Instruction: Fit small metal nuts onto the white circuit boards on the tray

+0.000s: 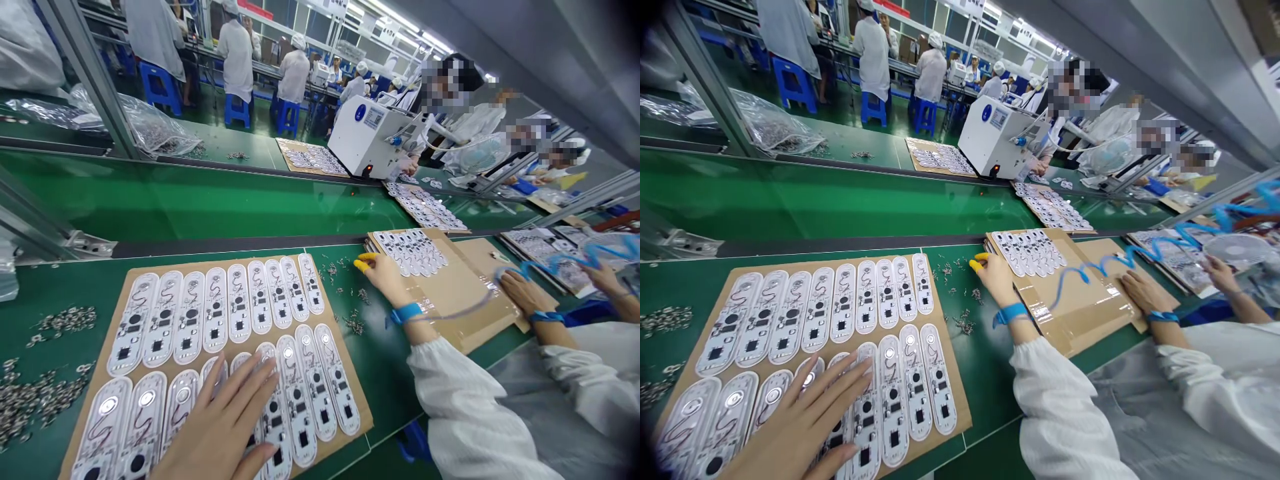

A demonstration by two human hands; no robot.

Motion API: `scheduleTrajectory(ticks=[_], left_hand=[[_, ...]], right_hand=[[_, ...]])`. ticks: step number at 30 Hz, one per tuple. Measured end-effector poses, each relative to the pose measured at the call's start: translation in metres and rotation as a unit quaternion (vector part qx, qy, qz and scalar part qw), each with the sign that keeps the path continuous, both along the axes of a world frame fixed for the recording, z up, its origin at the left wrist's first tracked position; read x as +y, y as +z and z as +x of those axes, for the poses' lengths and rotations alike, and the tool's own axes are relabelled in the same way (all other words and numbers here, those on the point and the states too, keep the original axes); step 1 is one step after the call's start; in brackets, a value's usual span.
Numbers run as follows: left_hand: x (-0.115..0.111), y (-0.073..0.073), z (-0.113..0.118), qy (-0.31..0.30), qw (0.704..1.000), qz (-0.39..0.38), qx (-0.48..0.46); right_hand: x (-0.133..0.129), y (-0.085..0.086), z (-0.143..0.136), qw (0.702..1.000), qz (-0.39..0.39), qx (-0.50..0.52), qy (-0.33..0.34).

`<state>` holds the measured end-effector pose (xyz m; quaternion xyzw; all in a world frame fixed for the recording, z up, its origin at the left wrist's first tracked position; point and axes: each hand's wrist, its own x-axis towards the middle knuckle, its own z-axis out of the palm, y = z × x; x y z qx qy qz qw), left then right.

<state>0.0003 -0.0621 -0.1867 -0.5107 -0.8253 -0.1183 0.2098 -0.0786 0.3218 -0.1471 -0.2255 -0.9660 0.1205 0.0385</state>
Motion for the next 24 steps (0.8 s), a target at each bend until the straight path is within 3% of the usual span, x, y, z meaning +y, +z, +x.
scheduleTrajectory(ticks=[3, 7, 10, 12, 13, 14, 16, 17, 18, 19, 21, 22, 24], left_hand=[[0.002, 0.006, 0.006, 0.029, 0.999, -0.002, -0.04], [-0.002, 0.005, 0.009, 0.065, 0.994, -0.01, -0.084], [-0.006, 0.005, 0.008, 0.007, 0.996, 0.008, -0.086], [-0.006, 0.015, 0.006, -0.004, 0.977, 0.021, -0.213], [-0.005, 0.022, 0.006, 0.016, 0.942, 0.029, -0.333], [-0.002, 0.032, 0.004, 0.043, 0.879, 0.043, -0.473], [0.006, 0.052, 0.0, 0.061, 0.684, 0.086, -0.722], [0.011, 0.061, -0.004, 0.054, 0.59, 0.114, -0.797], [0.016, 0.067, -0.007, 0.038, 0.51, 0.147, -0.846], [0.02, 0.072, -0.01, 0.023, 0.439, 0.176, -0.881], [0.027, 0.078, -0.015, -0.003, 0.346, 0.205, -0.916], [0.029, 0.079, -0.016, -0.012, 0.322, 0.207, -0.924], [0.032, 0.081, -0.017, -0.022, 0.305, 0.197, -0.932]], right_hand=[[0.002, -0.013, -0.023, 1.0, 0.002, 0.002, 0.0], [0.003, -0.02, -0.03, 0.999, 0.017, 0.03, 0.013], [-0.006, -0.009, -0.02, 0.997, 0.013, 0.075, 0.028], [-0.027, 0.005, -0.004, 0.99, -0.001, 0.127, 0.059], [-0.043, 0.013, 0.008, 0.984, -0.012, 0.156, 0.089], [-0.061, 0.022, 0.021, 0.974, -0.028, 0.182, 0.134], [-0.1, 0.039, 0.053, 0.944, -0.059, 0.212, 0.247], [-0.118, 0.047, 0.068, 0.915, -0.076, 0.228, 0.323], [-0.132, 0.053, 0.083, 0.87, -0.1, 0.243, 0.418], [-0.144, 0.058, 0.095, 0.846, -0.118, 0.235, 0.464], [-0.155, 0.064, 0.111, 0.828, -0.155, 0.202, 0.5], [-0.157, 0.065, 0.115, 0.831, -0.168, 0.18, 0.498], [-0.158, 0.065, 0.118, 0.845, -0.176, 0.147, 0.484]])
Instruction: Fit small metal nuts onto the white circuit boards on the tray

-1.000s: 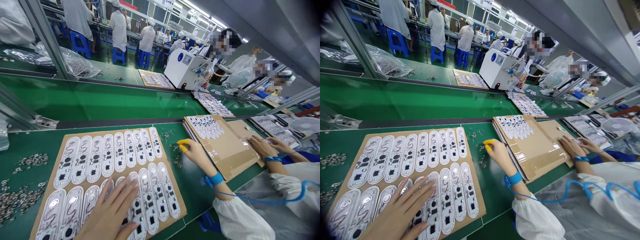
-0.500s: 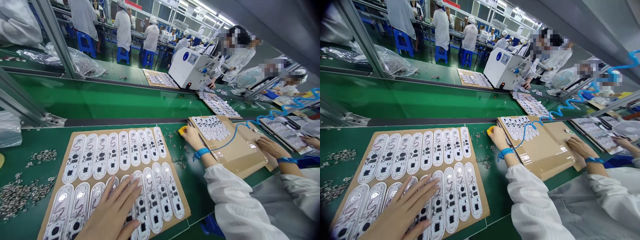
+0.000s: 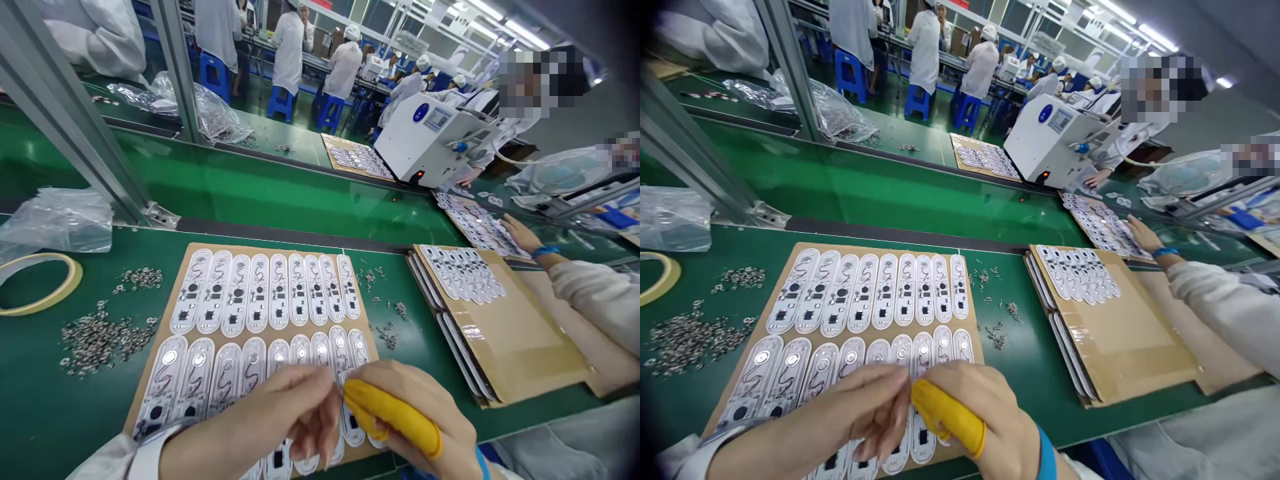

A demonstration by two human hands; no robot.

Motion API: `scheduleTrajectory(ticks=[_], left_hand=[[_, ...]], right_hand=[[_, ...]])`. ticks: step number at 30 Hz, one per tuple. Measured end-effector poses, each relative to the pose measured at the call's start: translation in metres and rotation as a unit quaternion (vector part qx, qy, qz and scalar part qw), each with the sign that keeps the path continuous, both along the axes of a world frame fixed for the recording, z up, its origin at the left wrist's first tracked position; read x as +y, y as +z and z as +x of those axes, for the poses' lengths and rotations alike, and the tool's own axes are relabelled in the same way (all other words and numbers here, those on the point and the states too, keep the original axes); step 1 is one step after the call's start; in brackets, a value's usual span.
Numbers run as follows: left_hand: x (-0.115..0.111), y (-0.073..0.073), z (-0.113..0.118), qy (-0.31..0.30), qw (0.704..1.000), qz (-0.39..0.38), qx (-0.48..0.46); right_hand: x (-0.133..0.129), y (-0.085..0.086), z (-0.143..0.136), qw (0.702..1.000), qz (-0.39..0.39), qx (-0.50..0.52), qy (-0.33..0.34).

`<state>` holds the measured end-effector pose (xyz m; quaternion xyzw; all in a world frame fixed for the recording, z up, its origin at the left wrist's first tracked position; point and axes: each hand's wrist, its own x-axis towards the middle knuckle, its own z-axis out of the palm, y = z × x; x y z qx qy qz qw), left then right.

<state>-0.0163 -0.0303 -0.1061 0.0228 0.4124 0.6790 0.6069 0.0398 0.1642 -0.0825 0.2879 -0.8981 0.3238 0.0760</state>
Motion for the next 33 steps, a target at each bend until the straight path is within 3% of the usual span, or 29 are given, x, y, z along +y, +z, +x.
scheduleTrajectory(ticks=[4, 11, 14, 16, 18, 19, 21, 23, 25, 27, 29, 33], left_hand=[[-0.001, 0.002, 0.0, 0.006, 1.0, 0.012, -0.002], [-0.007, -0.013, -0.004, 0.091, 0.987, 0.106, 0.085], [-0.009, -0.018, -0.007, 0.112, 0.983, 0.07, 0.131], [-0.011, -0.019, -0.01, 0.108, 0.98, 0.012, 0.168], [-0.013, -0.019, -0.013, 0.093, 0.958, -0.066, 0.264], [-0.014, -0.02, -0.014, 0.071, 0.932, -0.107, 0.338], [-0.014, -0.023, -0.015, 0.006, 0.839, -0.178, 0.513], [-0.012, -0.03, -0.015, -0.052, 0.701, -0.221, 0.676], [-0.007, -0.04, -0.014, -0.055, 0.56, -0.242, 0.79], [-0.002, -0.051, -0.012, -0.023, 0.464, -0.262, 0.846], [0.002, -0.06, -0.011, 0.008, 0.425, -0.287, 0.858], [0.006, -0.07, -0.013, 0.019, 0.417, -0.309, 0.855]], right_hand=[[-0.006, -0.003, -0.007, 1.0, -0.003, -0.01, -0.018], [-0.03, -0.002, -0.03, 0.98, -0.185, -0.065, 0.017], [-0.033, 0.002, -0.042, 0.977, -0.191, -0.089, 0.023], [-0.031, 0.001, -0.057, 0.978, -0.181, -0.099, 0.019], [-0.025, -0.005, -0.081, 0.976, -0.169, -0.137, -0.003], [-0.02, -0.01, -0.095, 0.972, -0.163, -0.166, -0.021], [-0.008, -0.021, -0.127, 0.957, -0.133, -0.247, -0.074], [0.004, -0.032, -0.155, 0.95, -0.104, -0.28, -0.094], [0.016, -0.041, -0.175, 0.944, -0.073, -0.311, -0.085], [0.023, -0.048, -0.183, 0.937, -0.044, -0.34, -0.068], [0.026, -0.052, -0.185, 0.933, -0.02, -0.355, -0.057], [0.025, -0.059, -0.183, 0.933, 0.008, -0.357, -0.05]])
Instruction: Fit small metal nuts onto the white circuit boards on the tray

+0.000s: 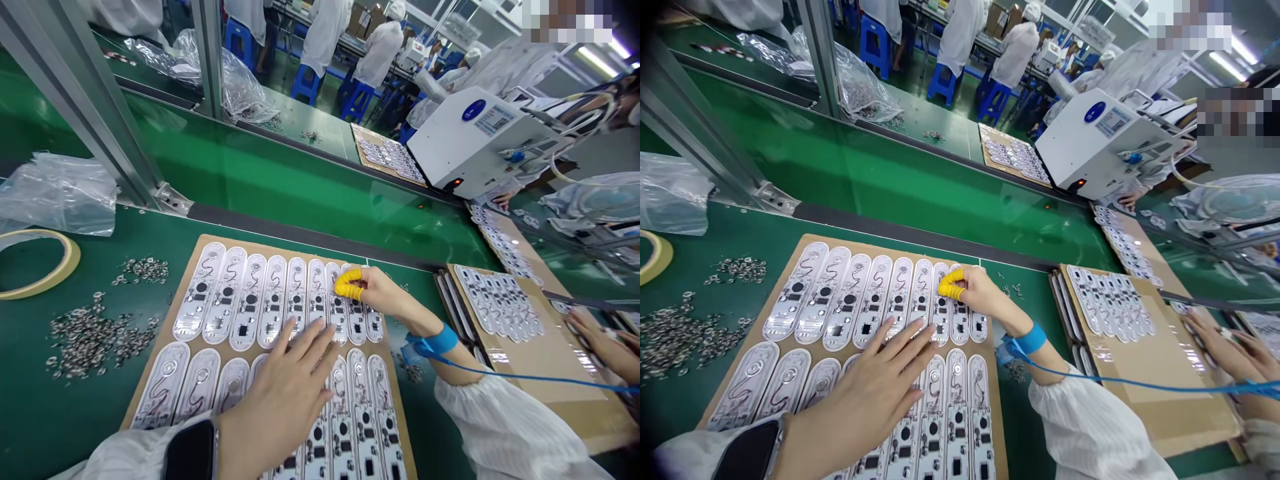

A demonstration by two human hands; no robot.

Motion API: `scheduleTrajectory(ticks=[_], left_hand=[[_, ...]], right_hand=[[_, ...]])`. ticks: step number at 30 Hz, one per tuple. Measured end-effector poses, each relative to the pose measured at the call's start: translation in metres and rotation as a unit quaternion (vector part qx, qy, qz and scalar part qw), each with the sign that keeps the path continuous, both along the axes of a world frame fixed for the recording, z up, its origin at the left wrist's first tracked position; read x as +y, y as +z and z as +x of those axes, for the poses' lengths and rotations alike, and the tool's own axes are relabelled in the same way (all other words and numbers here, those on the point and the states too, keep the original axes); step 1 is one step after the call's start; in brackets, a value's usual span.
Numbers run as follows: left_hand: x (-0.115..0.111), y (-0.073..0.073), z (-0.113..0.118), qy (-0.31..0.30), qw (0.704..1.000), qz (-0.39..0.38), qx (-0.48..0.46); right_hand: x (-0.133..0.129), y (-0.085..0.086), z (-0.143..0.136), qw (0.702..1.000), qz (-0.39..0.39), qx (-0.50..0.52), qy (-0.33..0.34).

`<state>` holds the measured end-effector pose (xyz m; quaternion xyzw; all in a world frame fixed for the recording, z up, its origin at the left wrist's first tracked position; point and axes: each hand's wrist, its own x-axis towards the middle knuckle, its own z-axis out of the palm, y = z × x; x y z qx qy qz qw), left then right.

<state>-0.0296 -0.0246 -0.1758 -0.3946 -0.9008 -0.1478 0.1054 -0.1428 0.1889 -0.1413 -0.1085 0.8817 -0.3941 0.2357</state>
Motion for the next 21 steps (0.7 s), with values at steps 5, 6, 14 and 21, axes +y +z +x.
scheduleTrajectory(ticks=[5, 6, 14, 21], left_hand=[[-0.004, 0.006, -0.004, -0.027, 0.996, -0.016, -0.078], [-0.004, 0.007, -0.005, -0.033, 0.994, -0.018, -0.098], [-0.005, 0.002, -0.004, -0.055, 0.982, -0.011, -0.179], [-0.002, 0.008, -0.007, -0.06, 0.967, -0.036, -0.245]], right_hand=[[0.0, -0.001, -0.003, 1.0, 0.014, 0.001, 0.011], [0.0, -0.001, -0.004, 1.0, 0.016, 0.003, 0.012], [-0.007, -0.008, 0.005, 0.998, 0.039, 0.05, -0.019], [-0.013, -0.008, 0.022, 0.99, 0.045, 0.122, -0.059]])
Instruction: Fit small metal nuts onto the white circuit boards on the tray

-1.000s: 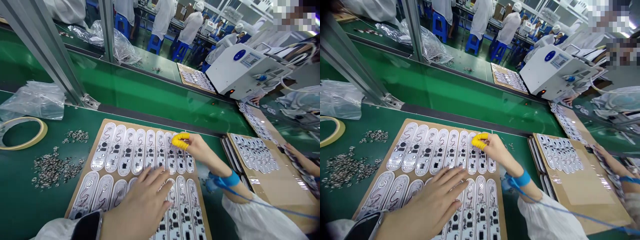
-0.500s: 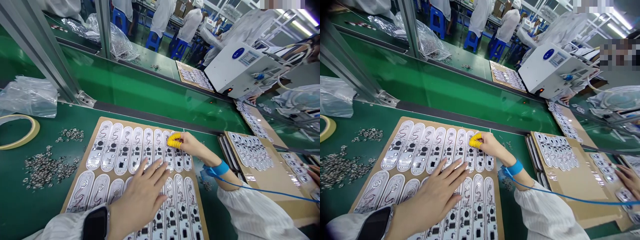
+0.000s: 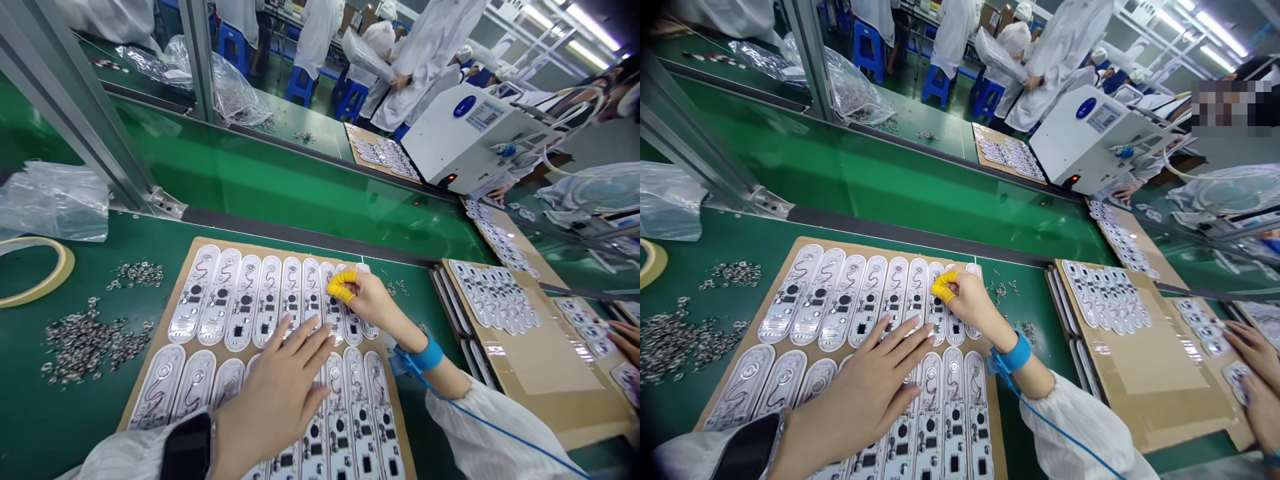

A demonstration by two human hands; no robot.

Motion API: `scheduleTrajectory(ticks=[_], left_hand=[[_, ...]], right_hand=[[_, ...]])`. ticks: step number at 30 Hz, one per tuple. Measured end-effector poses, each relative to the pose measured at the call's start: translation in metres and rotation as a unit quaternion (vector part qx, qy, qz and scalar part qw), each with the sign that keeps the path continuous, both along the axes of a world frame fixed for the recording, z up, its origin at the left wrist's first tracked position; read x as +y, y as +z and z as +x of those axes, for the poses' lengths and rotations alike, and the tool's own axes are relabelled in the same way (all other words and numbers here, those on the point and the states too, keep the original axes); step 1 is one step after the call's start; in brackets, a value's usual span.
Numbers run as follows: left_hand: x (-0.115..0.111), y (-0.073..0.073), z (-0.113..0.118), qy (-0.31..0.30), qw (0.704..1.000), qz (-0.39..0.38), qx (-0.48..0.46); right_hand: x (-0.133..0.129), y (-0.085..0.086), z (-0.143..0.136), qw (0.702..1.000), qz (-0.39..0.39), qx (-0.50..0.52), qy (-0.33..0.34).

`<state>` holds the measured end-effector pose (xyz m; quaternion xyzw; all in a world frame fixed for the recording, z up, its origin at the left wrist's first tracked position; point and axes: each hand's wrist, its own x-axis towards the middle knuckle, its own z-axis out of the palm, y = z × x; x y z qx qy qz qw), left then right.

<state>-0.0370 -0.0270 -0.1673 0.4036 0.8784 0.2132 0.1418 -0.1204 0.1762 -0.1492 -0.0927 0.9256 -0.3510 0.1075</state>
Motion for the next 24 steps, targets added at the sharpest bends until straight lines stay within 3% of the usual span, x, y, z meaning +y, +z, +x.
scheduleTrajectory(ticks=[7, 13, 16, 19, 24], left_hand=[[-0.001, -0.001, 0.001, 0.004, 1.0, 0.004, 0.009], [0.0, -0.006, 0.002, 0.005, 1.0, -0.004, 0.028], [-0.002, -0.005, 0.004, 0.008, 0.997, 0.0, 0.075], [-0.006, 0.006, 0.01, -0.001, 0.987, 0.026, 0.156], [-0.019, 0.031, 0.025, -0.064, 0.952, 0.082, 0.289]], right_hand=[[0.003, -0.007, 0.006, 0.999, 0.013, 0.027, -0.017], [0.002, -0.002, 0.0, 0.999, 0.031, 0.028, -0.026], [0.029, 0.006, -0.01, 0.992, 0.057, 0.049, -0.098], [0.067, 0.014, -0.02, 0.971, 0.123, 0.058, -0.196], [0.101, 0.01, -0.029, 0.959, 0.187, -0.01, -0.212]])
